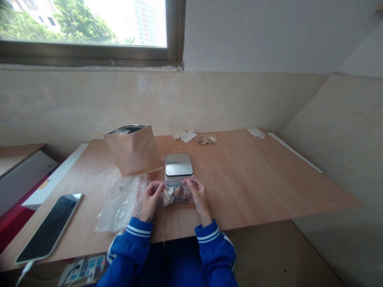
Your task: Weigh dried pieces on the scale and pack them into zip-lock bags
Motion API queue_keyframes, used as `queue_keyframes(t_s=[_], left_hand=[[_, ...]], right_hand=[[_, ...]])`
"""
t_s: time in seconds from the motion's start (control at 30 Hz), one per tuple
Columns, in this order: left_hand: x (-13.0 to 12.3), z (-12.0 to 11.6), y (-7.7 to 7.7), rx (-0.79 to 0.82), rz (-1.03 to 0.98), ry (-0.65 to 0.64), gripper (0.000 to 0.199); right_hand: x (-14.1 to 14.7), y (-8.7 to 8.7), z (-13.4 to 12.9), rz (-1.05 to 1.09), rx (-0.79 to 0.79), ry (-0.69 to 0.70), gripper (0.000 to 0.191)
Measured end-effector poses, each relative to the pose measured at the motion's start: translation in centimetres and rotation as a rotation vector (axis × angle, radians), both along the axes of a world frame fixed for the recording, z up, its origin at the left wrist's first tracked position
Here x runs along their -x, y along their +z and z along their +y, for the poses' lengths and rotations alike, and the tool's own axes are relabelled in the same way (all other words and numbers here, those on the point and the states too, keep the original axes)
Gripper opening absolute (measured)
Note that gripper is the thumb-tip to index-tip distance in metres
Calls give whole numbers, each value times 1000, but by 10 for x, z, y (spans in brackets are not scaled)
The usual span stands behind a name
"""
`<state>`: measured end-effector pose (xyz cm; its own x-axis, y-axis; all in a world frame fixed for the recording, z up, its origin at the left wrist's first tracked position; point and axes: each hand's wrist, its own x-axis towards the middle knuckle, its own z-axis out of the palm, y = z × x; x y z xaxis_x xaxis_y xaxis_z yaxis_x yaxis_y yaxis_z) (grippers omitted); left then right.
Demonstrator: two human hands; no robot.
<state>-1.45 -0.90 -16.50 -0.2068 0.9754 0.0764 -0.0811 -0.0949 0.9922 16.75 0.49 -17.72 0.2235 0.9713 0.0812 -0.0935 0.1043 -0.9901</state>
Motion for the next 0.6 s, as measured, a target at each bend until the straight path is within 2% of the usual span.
queue_keyframes(t_s=[0.17, 0.6], left_hand=[[-2, -1, 2, 30, -44, -11, 35], [2, -3, -2, -8, -28, 1, 31]], right_hand=[[2, 3, -2, 53, 53, 56, 34], [6, 3, -5, -44, 10, 102, 31]])
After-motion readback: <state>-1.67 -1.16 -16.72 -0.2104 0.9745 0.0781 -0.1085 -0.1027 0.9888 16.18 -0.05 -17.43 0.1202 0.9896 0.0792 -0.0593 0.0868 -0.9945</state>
